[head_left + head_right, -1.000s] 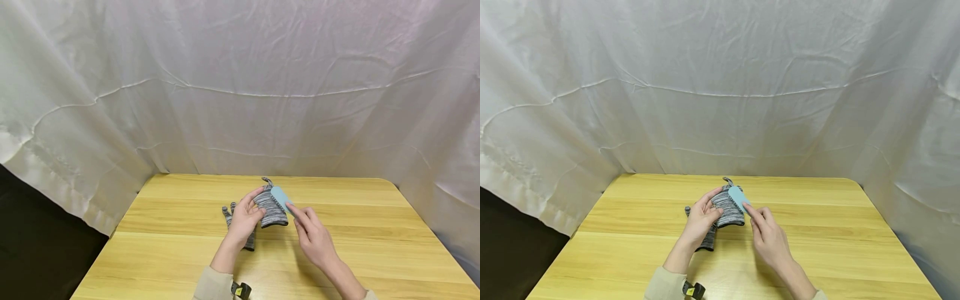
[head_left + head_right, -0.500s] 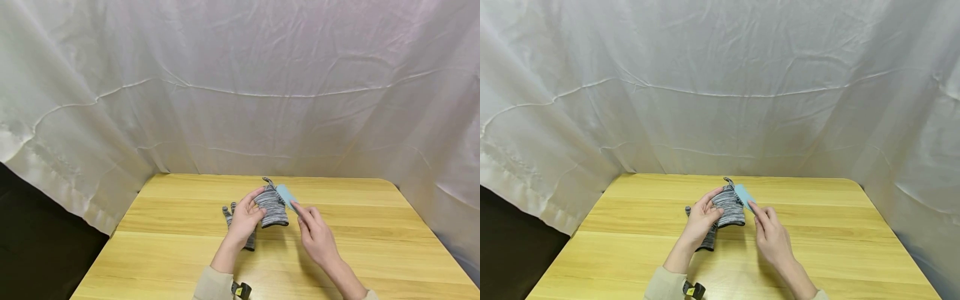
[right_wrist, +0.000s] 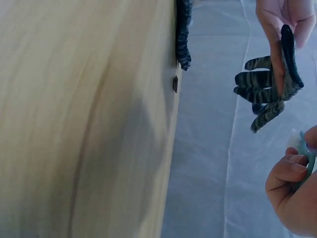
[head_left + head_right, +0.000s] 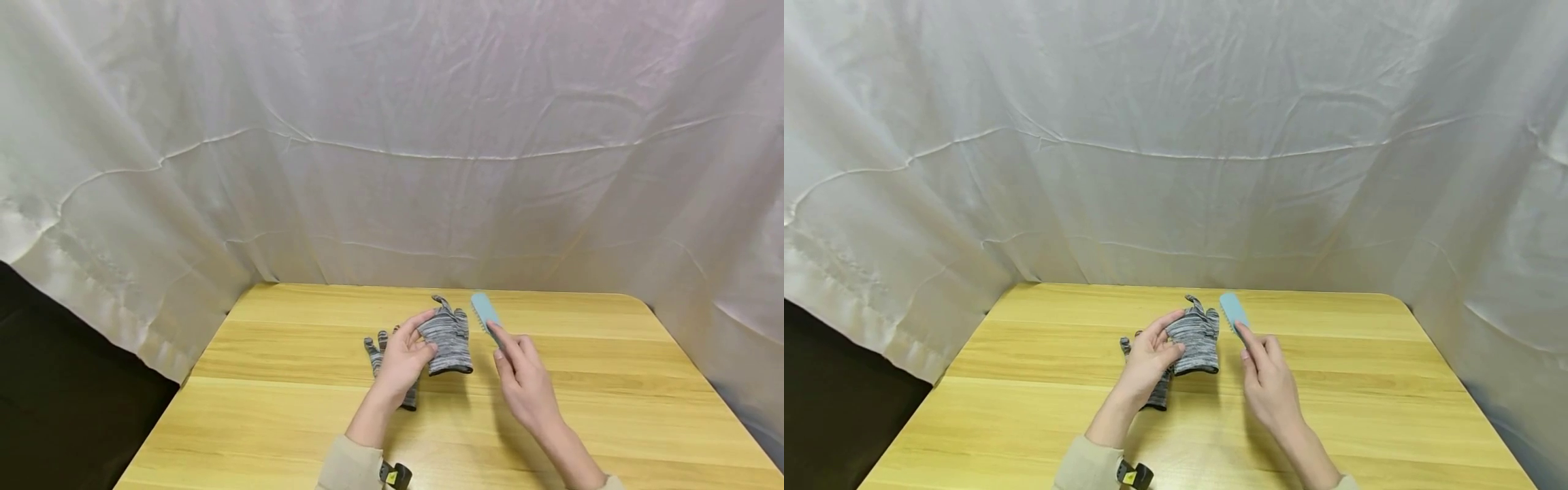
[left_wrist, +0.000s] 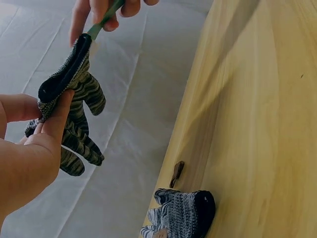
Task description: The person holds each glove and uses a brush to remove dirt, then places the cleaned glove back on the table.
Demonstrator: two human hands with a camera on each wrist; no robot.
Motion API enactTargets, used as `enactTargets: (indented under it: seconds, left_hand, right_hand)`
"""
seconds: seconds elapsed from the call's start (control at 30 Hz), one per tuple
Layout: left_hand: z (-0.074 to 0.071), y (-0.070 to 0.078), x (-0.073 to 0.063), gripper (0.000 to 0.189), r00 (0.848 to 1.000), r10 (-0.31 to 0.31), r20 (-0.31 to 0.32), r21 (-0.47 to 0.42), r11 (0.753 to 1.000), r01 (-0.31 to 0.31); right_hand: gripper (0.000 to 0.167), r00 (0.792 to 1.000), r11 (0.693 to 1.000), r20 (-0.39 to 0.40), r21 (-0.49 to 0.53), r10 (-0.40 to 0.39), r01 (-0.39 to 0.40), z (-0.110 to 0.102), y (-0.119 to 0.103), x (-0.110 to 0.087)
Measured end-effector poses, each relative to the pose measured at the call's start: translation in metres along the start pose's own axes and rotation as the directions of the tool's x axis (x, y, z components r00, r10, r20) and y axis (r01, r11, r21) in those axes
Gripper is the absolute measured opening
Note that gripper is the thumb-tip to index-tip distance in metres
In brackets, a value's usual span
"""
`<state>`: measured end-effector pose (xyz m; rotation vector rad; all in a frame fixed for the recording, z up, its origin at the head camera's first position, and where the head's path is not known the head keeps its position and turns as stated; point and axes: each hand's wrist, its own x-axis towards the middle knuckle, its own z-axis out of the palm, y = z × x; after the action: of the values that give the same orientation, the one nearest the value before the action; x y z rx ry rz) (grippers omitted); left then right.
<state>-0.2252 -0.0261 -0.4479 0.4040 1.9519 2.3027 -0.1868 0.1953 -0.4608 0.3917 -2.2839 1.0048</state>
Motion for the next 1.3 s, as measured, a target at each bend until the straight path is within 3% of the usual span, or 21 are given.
enactTargets:
  seconds: [0.33,0.57,0.9,1.3]
  left_hand:
    - [0.009,-0.003,-0.001,0.062,0.999,-0.029,0.031,0.043,0.999,0.027]
    - [0.013,-0.005,-0.001,0.061,0.998,-0.045,0.048,0.065,0.997,0.042]
    - [0.018,-0.002,-0.002,0.064,0.994,-0.066,0.083,-0.014,0.998,0.067]
    - [0.020,-0.001,-0.002,0.064,0.993,-0.079,0.093,-0.092,0.992,0.088]
  right_hand:
    - [0.038,0.995,0.994,0.021,-0.038,-0.102,0.103,0.004,-0.011,-0.002]
    - [0.037,0.976,0.975,0.009,-0.046,-0.218,0.218,0.009,-0.012,-0.005]
    - [0.036,0.980,0.979,0.041,-0.057,-0.192,0.195,0.014,-0.011,-0.008]
    - [0.055,0.980,0.978,0.056,-0.077,-0.191,0.195,0.015,-0.010,-0.008]
